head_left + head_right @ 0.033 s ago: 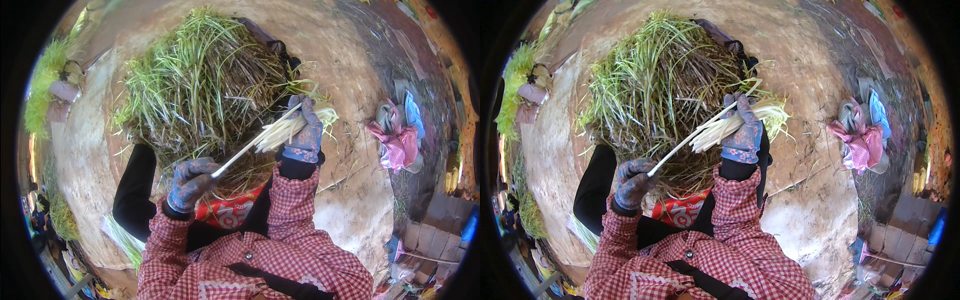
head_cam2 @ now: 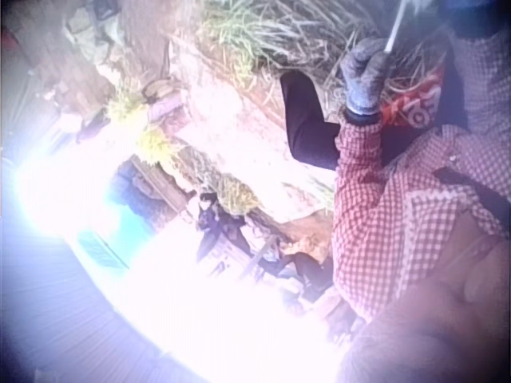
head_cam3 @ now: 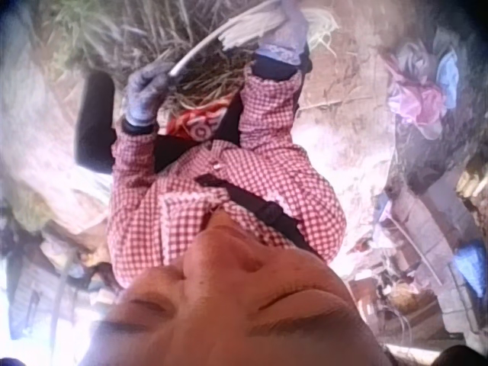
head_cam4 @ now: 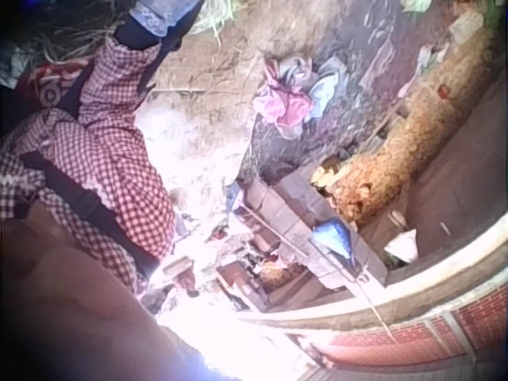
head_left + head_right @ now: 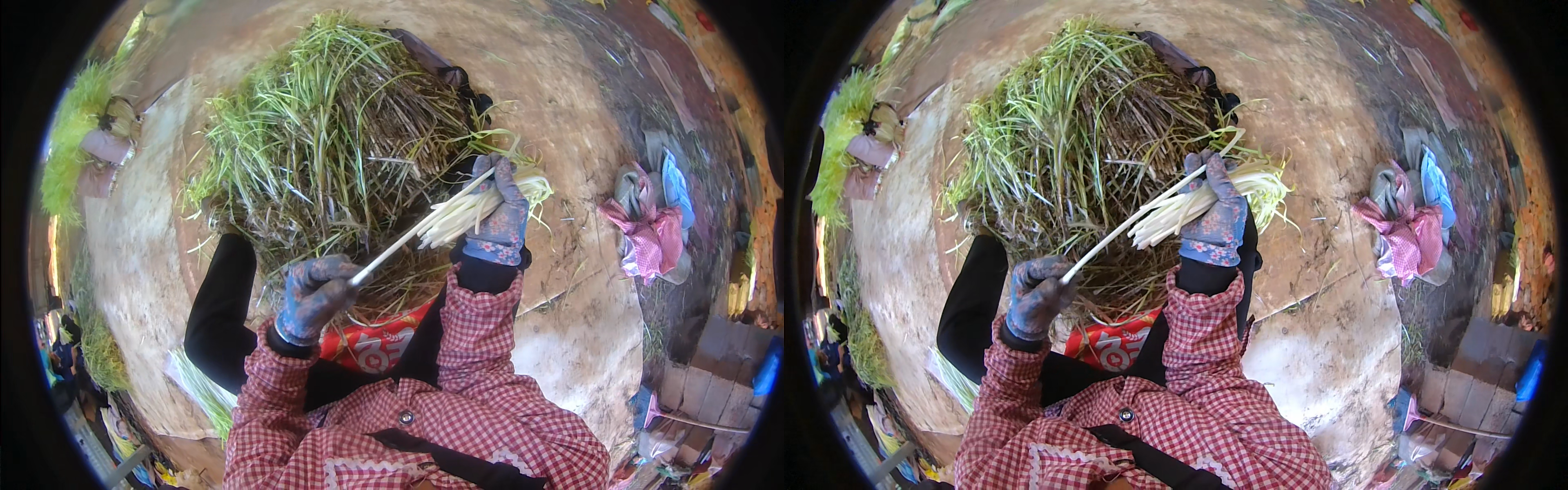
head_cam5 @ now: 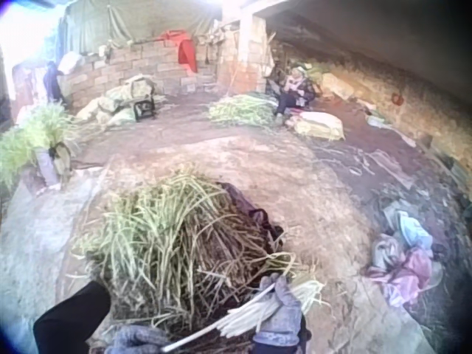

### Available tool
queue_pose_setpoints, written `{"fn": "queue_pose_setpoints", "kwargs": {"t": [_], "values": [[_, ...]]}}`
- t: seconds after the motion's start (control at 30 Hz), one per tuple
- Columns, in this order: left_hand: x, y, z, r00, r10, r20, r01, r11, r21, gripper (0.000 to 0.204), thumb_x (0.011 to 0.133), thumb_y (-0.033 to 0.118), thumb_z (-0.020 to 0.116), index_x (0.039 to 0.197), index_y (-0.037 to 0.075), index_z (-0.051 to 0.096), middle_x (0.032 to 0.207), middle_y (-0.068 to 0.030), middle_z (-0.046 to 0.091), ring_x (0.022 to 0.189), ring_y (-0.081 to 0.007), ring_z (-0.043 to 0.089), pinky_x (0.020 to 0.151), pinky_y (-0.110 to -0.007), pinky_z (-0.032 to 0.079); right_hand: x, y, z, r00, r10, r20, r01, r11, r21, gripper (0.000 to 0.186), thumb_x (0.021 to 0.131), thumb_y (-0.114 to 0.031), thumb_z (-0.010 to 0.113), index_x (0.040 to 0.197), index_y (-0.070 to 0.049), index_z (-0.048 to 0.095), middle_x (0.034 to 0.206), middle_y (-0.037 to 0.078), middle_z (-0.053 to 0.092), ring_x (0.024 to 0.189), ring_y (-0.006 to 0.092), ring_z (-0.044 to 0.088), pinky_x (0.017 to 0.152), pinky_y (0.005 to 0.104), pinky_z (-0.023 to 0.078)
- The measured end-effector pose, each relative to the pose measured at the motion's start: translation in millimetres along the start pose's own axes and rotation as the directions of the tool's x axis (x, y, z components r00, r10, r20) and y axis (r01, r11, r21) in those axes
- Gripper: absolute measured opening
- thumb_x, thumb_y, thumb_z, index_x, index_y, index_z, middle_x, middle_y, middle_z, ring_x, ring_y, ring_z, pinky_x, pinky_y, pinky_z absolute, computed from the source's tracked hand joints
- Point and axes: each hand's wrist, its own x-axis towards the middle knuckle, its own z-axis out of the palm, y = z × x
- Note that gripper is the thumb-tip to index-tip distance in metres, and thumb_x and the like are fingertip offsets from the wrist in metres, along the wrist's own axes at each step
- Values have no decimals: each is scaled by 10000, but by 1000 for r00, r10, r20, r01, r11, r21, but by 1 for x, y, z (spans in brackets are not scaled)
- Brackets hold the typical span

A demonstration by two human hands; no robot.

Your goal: The person sits on the ground and repeatedly picks up individual stalks from a large pile of green plants, strips or cleans them by hand, and places the processed stalks into a growing bundle held in the left hand.

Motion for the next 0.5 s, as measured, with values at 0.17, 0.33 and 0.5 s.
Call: {"fn": "queue_pose_setpoints", "kwargs": {"t": [0.17,0.33,0.5], "values": [[14,-14,1,959,-9,-284,95,952,291,146,857,-12,608,990,-20,668,825,-43,646,733,-106,594,663,-224,479,-2,-5,5,973,90,213,-98,995,28,253,835,-52,677,1043,-35,535,1006,123,625,930,243,615,579,251,514],[47,-36,1,912,353,-209,-96,680,727,149,857,-7,642,1002,1,675,864,-54,666,774,-120,619,724,-252,502,-17,10,12,974,115,194,-80,981,-179,256,798,-34,703,1016,2,572,966,152,659,885,273,658,566,278,492],[89,-51,7,823,344,-451,-33,823,567,140,813,34,715,946,0,687,855,-84,694,765,-102,621,710,-247,496,-17,11,18,979,34,201,7,980,-201,277,783,10,690,1023,-33,558,872,141,674,824,300,679,576,308,512]]}}
